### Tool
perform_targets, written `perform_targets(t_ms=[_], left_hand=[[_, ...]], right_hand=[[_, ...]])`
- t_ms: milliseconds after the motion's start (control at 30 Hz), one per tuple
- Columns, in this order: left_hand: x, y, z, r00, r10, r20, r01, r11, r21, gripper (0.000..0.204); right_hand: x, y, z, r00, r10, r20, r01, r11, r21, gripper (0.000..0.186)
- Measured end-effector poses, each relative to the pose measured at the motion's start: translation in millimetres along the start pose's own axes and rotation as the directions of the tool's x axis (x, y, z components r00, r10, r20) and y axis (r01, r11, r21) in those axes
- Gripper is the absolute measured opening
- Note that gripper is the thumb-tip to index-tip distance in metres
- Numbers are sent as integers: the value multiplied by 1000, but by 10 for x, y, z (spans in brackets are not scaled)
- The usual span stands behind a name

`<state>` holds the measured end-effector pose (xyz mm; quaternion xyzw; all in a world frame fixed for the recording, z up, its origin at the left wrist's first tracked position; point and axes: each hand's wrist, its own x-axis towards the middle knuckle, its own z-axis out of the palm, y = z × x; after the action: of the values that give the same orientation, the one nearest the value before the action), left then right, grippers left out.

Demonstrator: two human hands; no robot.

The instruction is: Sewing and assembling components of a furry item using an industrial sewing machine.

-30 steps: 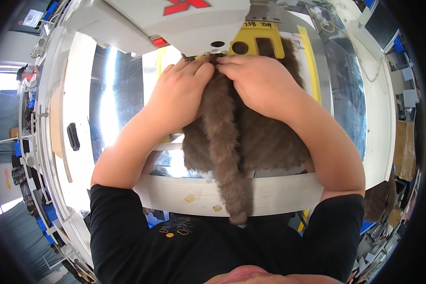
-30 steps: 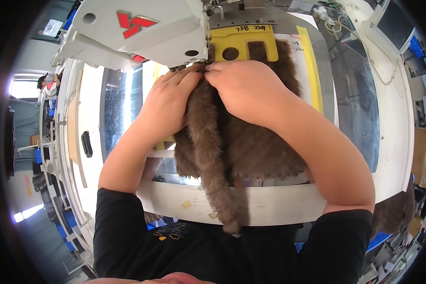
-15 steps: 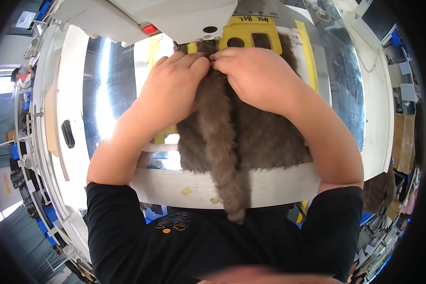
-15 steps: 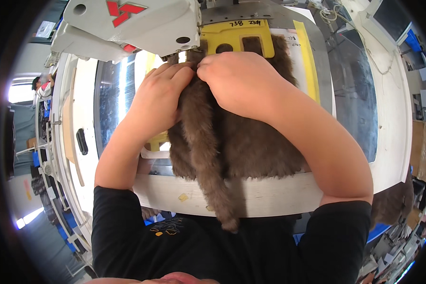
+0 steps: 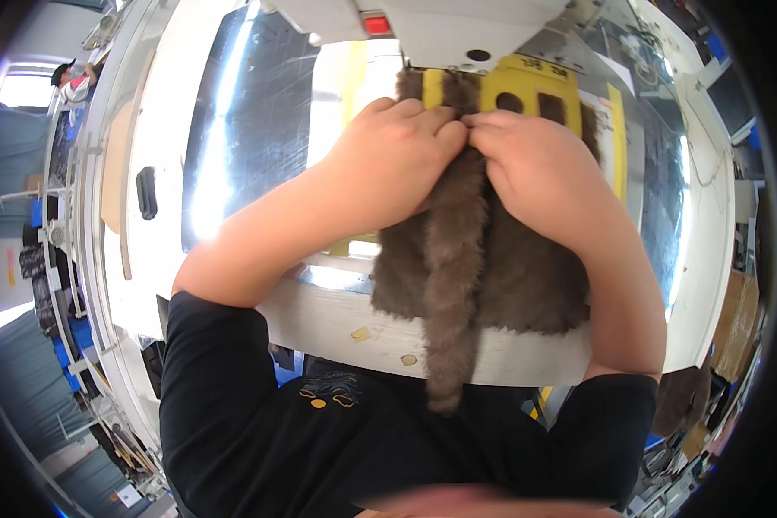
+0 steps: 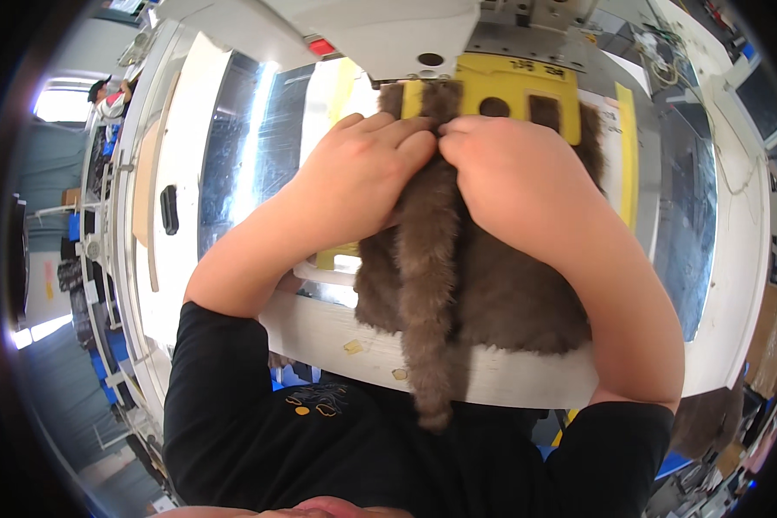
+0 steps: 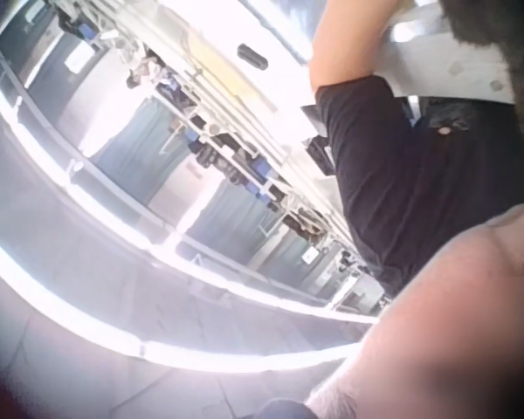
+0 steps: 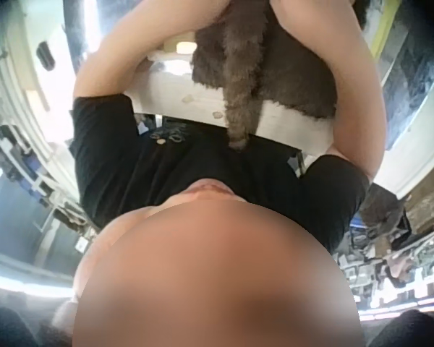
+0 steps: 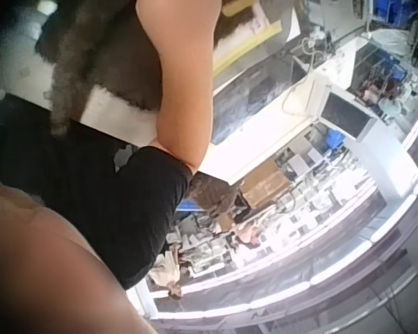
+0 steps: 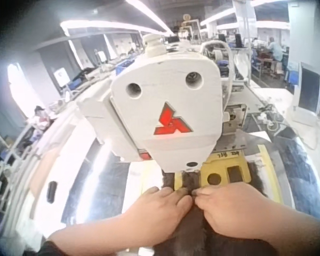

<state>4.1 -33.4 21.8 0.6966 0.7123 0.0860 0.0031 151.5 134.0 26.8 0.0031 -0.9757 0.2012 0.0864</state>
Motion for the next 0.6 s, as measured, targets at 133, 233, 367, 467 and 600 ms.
perform_targets(t_ms=[133,233,367,467,600], left_hand=[[29,17,-7,1000,17,25,-16,999,-35,67],[24,4,19,999,-4,43,4,1000,-1,69],[-11,-15,-8,998,-9,57,8,1000,9,66],[-44,-27,-4,999,-14,49,14,1000,7,63],[-60,-49,69,1000,-18,25,17,999,45,57]], right_hand=[[-38,41,-3,998,-23,-53,23,1000,9,21],[-1,27,-44,1000,12,24,-13,999,39,22],[29,-12,-41,999,19,47,-23,997,79,25],[60,-20,-43,997,20,72,-26,996,91,28],[103,10,8,997,16,78,-25,994,109,29]])
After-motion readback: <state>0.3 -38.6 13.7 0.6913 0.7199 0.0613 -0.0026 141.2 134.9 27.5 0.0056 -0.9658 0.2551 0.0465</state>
